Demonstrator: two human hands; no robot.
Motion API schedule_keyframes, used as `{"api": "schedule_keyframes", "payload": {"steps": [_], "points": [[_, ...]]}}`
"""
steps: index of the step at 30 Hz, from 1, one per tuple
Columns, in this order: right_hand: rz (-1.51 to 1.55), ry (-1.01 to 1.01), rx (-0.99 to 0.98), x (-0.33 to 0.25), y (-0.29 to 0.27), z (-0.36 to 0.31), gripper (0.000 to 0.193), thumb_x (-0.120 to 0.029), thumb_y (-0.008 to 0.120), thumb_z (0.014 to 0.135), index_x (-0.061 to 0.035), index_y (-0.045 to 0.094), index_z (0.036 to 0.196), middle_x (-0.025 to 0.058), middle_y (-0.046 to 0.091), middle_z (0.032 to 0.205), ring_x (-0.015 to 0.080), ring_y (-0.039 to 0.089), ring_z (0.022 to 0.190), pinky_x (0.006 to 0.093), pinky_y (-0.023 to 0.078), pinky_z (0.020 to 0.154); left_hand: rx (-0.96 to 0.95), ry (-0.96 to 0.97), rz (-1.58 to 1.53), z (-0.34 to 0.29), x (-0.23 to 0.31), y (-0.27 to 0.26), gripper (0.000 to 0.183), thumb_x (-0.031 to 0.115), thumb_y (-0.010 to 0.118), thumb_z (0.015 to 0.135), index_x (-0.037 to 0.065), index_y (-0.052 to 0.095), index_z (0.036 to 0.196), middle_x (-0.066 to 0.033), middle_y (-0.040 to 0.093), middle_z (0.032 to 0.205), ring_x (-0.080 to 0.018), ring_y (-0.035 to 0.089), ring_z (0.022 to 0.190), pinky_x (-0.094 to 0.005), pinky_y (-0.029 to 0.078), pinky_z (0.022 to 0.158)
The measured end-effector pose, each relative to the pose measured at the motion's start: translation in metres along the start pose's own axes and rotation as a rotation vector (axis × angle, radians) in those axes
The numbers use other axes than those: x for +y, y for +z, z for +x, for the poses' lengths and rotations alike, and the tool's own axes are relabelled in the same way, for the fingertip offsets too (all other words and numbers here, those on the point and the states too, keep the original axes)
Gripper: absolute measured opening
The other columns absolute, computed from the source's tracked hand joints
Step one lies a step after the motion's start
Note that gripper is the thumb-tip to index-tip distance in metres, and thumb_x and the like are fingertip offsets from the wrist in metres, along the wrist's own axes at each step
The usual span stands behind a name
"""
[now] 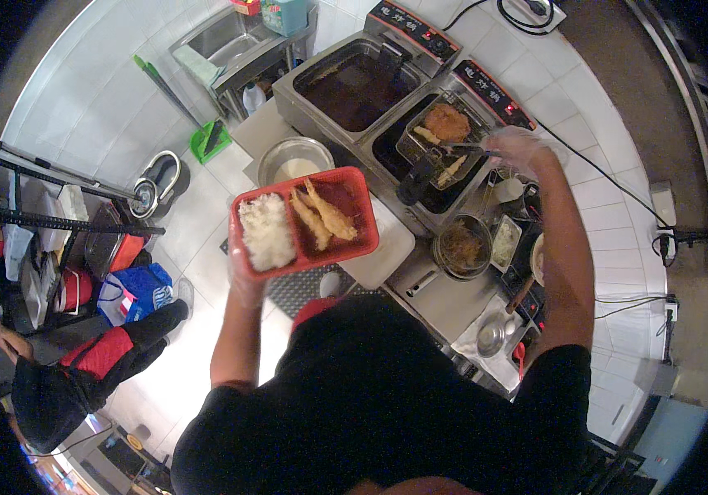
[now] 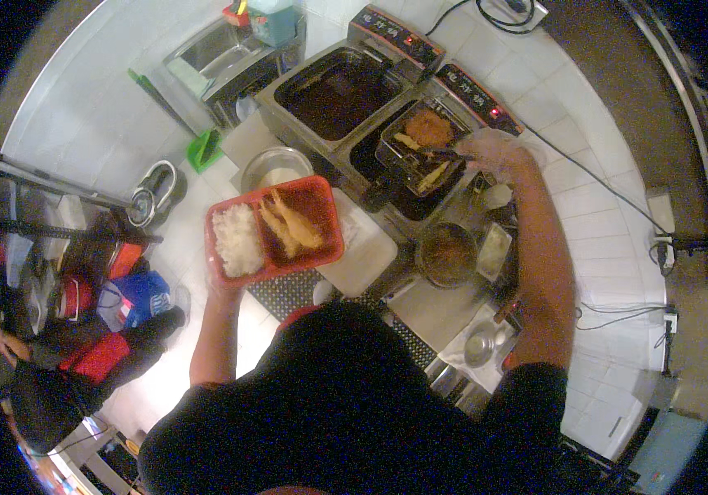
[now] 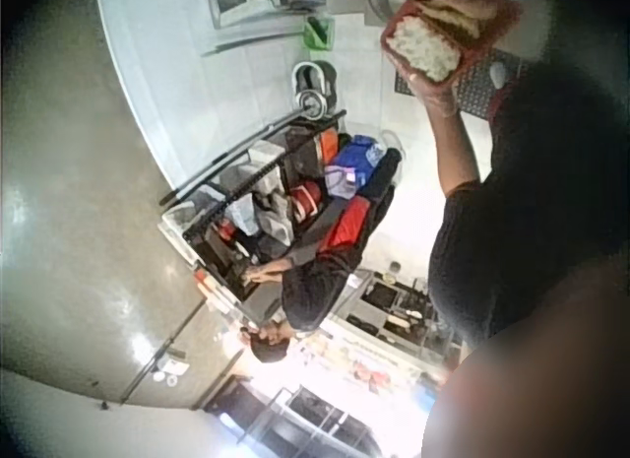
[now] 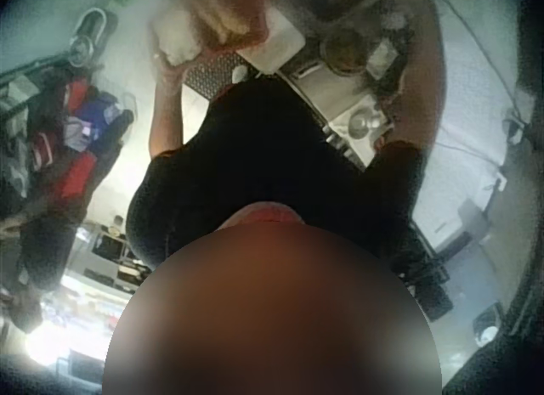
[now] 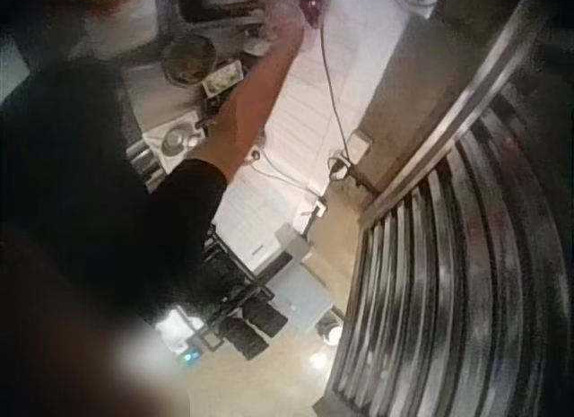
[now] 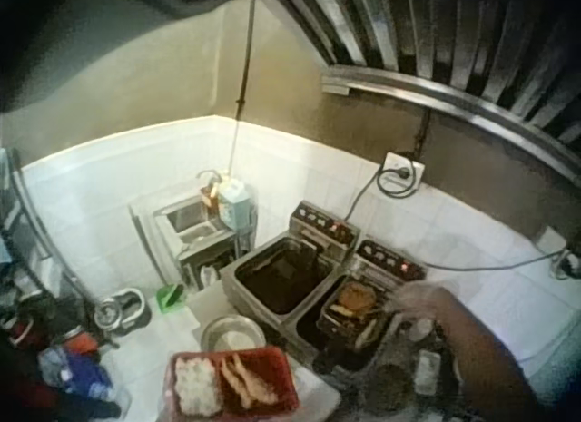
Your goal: The person assembles a meal by placing rice and fried items into a red bento box, then scoops rice into a black bowl and adds a cooked item from a pan. They add shredded vegetables and a sauce to both containers and hand the bowl to a coworker.
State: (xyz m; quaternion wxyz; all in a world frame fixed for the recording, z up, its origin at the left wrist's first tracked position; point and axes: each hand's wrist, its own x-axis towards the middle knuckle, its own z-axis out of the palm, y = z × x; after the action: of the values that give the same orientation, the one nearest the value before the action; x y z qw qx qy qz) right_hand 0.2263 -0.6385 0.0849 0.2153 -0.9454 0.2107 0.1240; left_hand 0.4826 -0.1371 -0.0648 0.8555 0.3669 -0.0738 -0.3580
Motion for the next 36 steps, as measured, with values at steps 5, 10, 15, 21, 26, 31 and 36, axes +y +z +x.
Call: {"api": "schedule_keyframes", "payload": {"steps": [5,10,15,21,26,31,36], "points": [[-0.596,0.063,0.333,-0.015,0.014,0.015,0.025,-0.027,0.074,0.08,-0.0035,0.077,0.087,0.0218,0.072,0.087,0.0404,0.072,0.087,0.0514,0.057,0.081,-0.091,-0.224,-0.359,0.002,0.011,0.007,0.069,0.054,0.055,0.099,0.006,0.044,0.148,-0.0135,0.059,0.141,-0.0287,0.061,0.126,-0.0466,0.048,0.112],[-0.544,0.286,0.304,-0.066,0.022,0.021,0.025,-0.024,0.077,0.076,-0.0014,0.073,0.088,0.0229,0.069,0.093,0.0401,0.068,0.097,0.0491,0.054,0.091,-0.142,0.164,0.203,-0.019,0.01,0.017,0.1,0.069,0.066,0.085,0.007,0.032,0.155,-0.0163,0.051,0.149,-0.0322,0.055,0.134,-0.0485,0.047,0.114],[-0.661,0.067,0.288,-0.056,0.027,0.005,0.03,-0.023,0.074,0.083,0.0001,0.073,0.101,0.0245,0.069,0.104,0.0411,0.065,0.107,0.0487,0.05,0.099,-0.148,0.066,0.061,-0.016,0.009,0.013,0.088,0.067,0.061,0.09,0.008,0.038,0.152,-0.0138,0.056,0.145,-0.0293,0.058,0.132,-0.0471,0.048,0.112],[-0.364,0.194,0.393,-0.116,-0.056,-0.06,0.038,-0.017,0.074,0.088,-0.005,0.071,0.123,0.017,0.071,0.116,0.0335,0.067,0.107,0.0438,0.048,0.103,-0.05,-0.251,-0.525,0.003,0.007,-0.006,0.052,0.048,0.045,0.108,0.005,0.058,0.136,-0.0156,0.069,0.13,-0.0304,0.069,0.116,-0.0494,0.055,0.104],[-0.22,0.071,0.23,-0.224,-0.091,-0.095,0.035,-0.008,0.073,0.087,-0.0083,0.072,0.122,0.0127,0.07,0.103,0.0282,0.066,0.095,0.0422,0.051,0.092,-0.088,-0.292,-0.363,0.009,0.009,-0.015,0.062,0.051,0.046,0.106,0.001,0.048,0.144,-0.0173,0.062,0.138,-0.0294,0.064,0.125,-0.0462,0.052,0.108],[-0.75,-0.644,0.276,-0.29,-0.058,-0.087,0.03,-0.009,0.073,0.082,-0.0114,0.073,0.111,0.0063,0.068,0.096,0.025,0.064,0.092,0.0433,0.051,0.09,-0.03,-0.26,-0.208,0.002,0.019,-0.008,0.078,0.059,0.057,0.099,0.0,0.042,0.148,-0.0186,0.058,0.143,-0.0296,0.062,0.128,-0.045,0.051,0.109],[-0.677,-0.831,0.222,-0.31,-0.034,-0.057,0.034,-0.01,0.07,0.079,-0.01,0.071,0.113,0.0034,0.066,0.095,0.0226,0.063,0.09,0.0414,0.051,0.086,-0.057,-0.222,-0.282,-0.013,0.03,0.011,0.053,0.051,0.044,0.108,0.007,0.059,0.135,-0.013,0.068,0.131,-0.028,0.066,0.12,-0.0464,0.054,0.106]]}}
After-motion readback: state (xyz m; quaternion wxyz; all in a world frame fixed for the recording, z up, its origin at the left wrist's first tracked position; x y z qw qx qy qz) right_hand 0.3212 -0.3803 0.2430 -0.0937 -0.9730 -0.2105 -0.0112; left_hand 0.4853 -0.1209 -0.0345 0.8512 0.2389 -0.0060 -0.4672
